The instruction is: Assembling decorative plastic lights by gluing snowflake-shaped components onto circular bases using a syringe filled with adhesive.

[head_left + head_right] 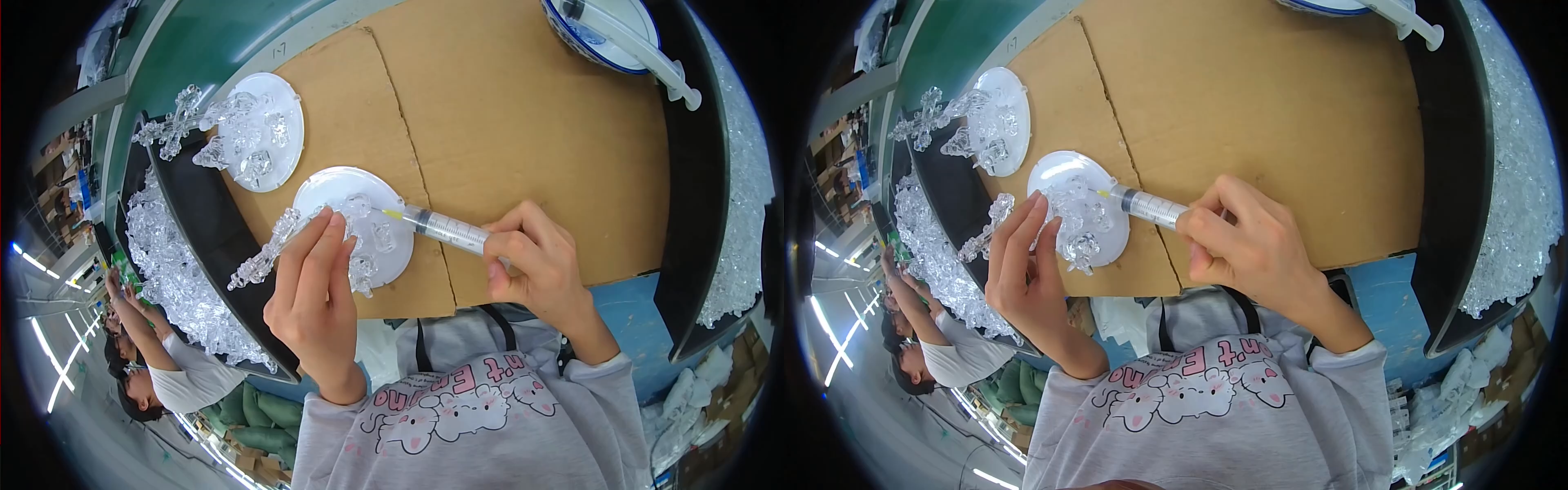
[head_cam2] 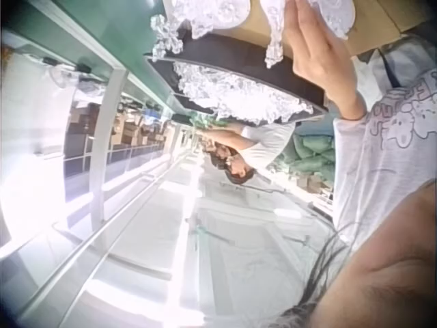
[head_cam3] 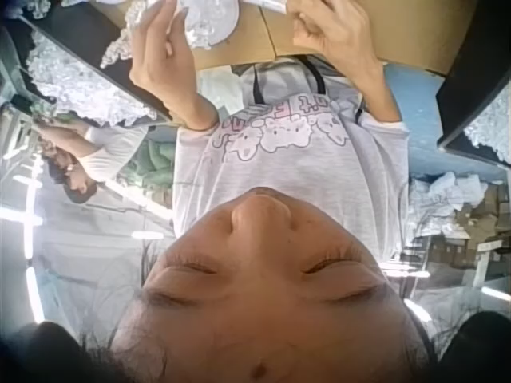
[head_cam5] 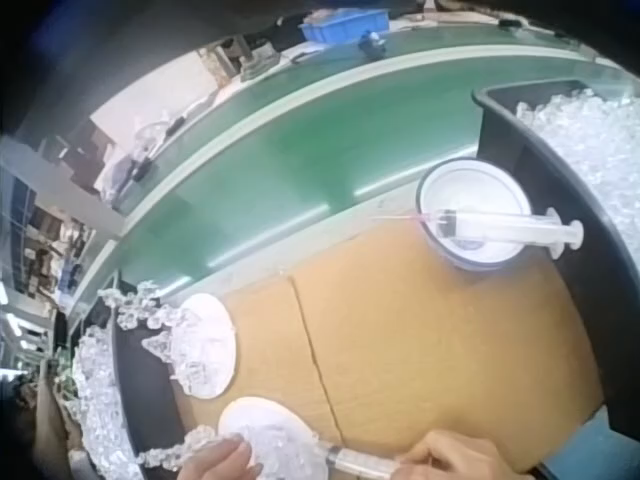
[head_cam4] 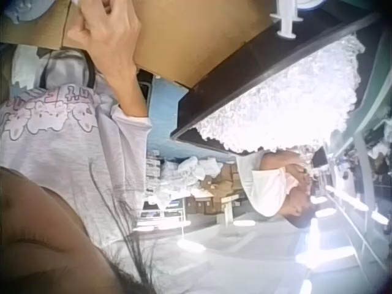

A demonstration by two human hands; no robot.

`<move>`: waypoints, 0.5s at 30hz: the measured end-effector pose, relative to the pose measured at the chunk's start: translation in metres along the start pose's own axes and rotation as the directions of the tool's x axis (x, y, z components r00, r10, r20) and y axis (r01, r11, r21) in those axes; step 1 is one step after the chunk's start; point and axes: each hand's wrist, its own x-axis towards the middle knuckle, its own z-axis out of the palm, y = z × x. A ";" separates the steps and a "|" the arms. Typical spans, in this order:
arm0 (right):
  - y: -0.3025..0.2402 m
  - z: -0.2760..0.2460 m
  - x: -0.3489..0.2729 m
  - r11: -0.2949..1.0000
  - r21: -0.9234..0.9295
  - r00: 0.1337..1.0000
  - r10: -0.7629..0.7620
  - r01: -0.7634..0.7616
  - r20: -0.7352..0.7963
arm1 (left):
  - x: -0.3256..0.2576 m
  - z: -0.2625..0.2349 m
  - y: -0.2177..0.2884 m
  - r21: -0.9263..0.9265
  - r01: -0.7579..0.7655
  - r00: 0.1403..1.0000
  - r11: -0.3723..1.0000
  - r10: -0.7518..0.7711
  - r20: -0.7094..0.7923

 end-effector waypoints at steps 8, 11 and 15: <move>0.000 0.000 0.002 1.000 0.011 1.000 -0.021 0.021 -0.005 | 0.001 -0.002 -0.001 0.005 0.006 1.000 1.000 -0.006 -0.003; 0.001 0.000 0.002 1.000 0.018 1.000 -0.021 0.021 -0.006 | 0.003 -0.002 0.002 0.009 -0.002 1.000 1.000 0.002 0.003; 0.000 -0.001 0.002 1.000 0.018 1.000 -0.010 0.010 0.003 | 0.003 -0.001 0.001 0.019 -0.009 1.000 1.000 0.009 0.012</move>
